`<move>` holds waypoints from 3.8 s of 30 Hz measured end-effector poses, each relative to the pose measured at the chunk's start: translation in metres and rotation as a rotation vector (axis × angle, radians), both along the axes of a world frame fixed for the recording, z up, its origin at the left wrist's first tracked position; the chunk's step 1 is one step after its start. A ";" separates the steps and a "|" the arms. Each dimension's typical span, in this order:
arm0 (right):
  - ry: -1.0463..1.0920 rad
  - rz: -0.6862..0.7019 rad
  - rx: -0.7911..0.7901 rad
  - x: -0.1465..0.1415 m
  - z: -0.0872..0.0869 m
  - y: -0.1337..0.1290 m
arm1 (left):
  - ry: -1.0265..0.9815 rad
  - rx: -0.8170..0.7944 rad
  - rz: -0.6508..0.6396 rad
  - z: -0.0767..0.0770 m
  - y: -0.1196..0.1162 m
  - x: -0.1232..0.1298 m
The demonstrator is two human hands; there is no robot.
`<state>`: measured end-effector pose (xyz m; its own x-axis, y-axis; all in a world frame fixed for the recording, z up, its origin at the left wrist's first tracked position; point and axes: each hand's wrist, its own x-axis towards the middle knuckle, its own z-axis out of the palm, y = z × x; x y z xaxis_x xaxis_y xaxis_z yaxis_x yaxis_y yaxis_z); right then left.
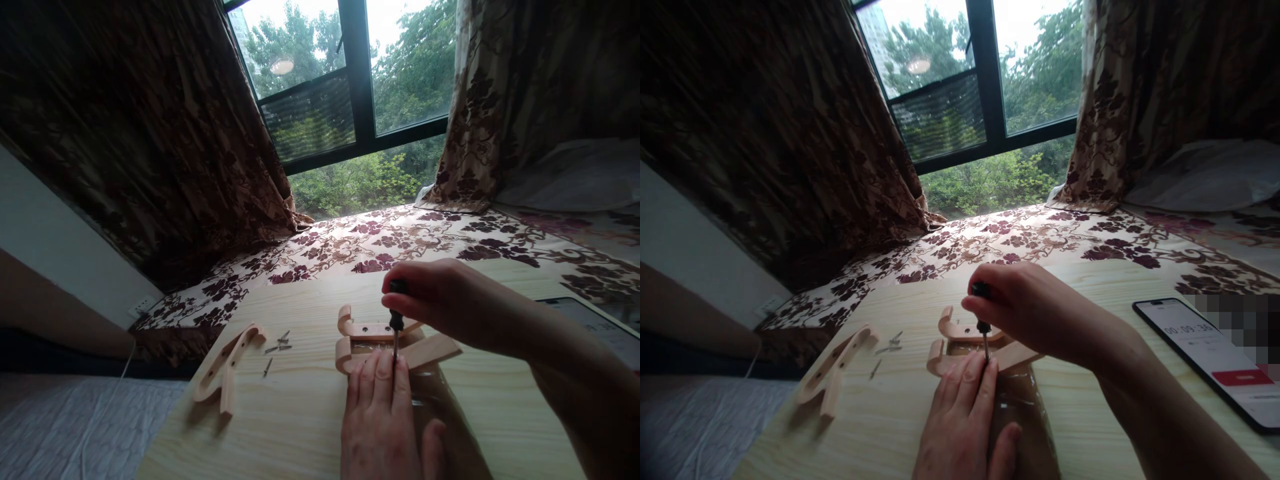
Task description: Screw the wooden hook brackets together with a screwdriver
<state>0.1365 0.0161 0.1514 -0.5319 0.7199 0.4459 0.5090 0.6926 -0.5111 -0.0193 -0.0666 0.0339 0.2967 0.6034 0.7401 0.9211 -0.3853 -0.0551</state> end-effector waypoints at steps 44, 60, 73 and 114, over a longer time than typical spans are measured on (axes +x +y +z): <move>0.002 0.018 0.069 -0.002 0.002 -0.006 | 0.224 -0.061 -0.069 0.002 0.003 -0.016; 0.001 -0.016 0.033 -0.002 -0.001 -0.002 | 0.179 -0.017 -0.080 0.002 0.003 -0.015; 0.008 0.018 0.051 -0.001 0.001 -0.004 | 0.143 -0.010 -0.048 0.003 0.001 -0.009; 0.021 0.016 0.102 0.001 -0.006 0.000 | 0.051 -0.423 -0.057 0.017 -0.010 -0.001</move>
